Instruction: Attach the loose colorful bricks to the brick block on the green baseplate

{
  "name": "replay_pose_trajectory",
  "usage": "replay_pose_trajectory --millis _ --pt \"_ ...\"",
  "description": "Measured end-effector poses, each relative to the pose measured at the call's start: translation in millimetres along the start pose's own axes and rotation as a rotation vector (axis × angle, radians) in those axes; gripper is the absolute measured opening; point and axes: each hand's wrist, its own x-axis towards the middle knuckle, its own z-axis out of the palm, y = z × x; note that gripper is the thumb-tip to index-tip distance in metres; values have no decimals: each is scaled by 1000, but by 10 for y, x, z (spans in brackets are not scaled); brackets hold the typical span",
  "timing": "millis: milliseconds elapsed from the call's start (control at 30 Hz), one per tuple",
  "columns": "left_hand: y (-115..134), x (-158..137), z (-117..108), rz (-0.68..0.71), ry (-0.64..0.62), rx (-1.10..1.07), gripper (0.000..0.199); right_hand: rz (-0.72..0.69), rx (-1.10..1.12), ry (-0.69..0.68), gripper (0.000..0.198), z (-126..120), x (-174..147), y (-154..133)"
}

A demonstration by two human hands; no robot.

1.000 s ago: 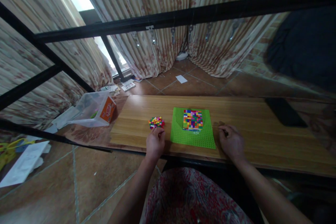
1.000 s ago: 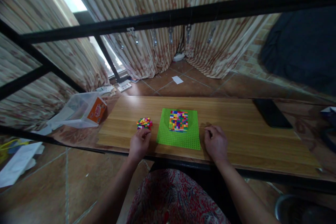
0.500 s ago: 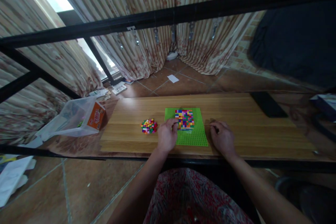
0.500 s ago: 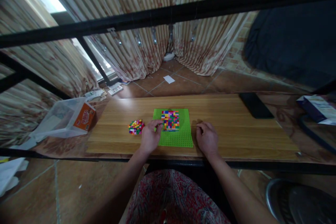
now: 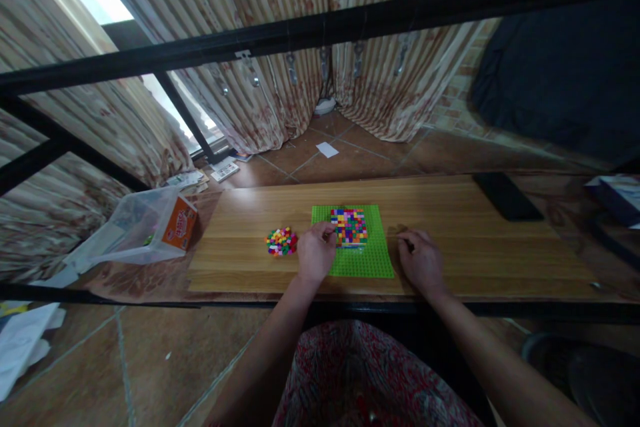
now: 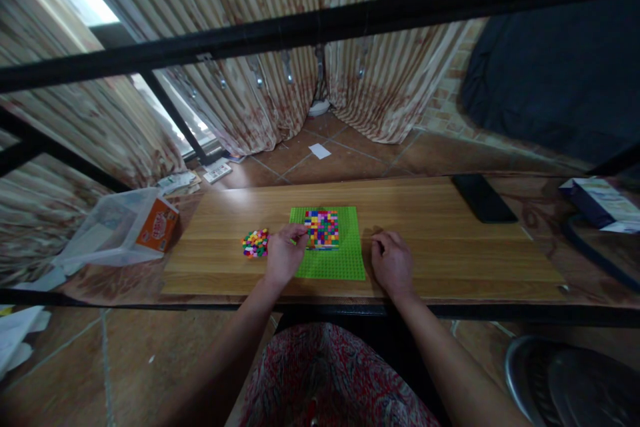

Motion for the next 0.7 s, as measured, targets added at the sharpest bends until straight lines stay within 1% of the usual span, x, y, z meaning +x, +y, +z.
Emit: replay_pose_trajectory --millis 200,300,433,533,700 --pt "-8 -13 -27 -33 -12 -91 18 -7 -7 4 21 -5 5 -21" --pt "-42 -4 -22 -37 9 -136 16 -12 -3 0 21 -4 2 -14" --pt "-115 53 49 -110 43 -240 12 -5 0 3 21 -2 -2 -13" --pt "-166 101 120 -169 35 -305 14 2 2 4 21 -3 -2 -19" --pt "-190 132 184 -221 46 -357 15 7 2 -9 22 -10 3 -28"
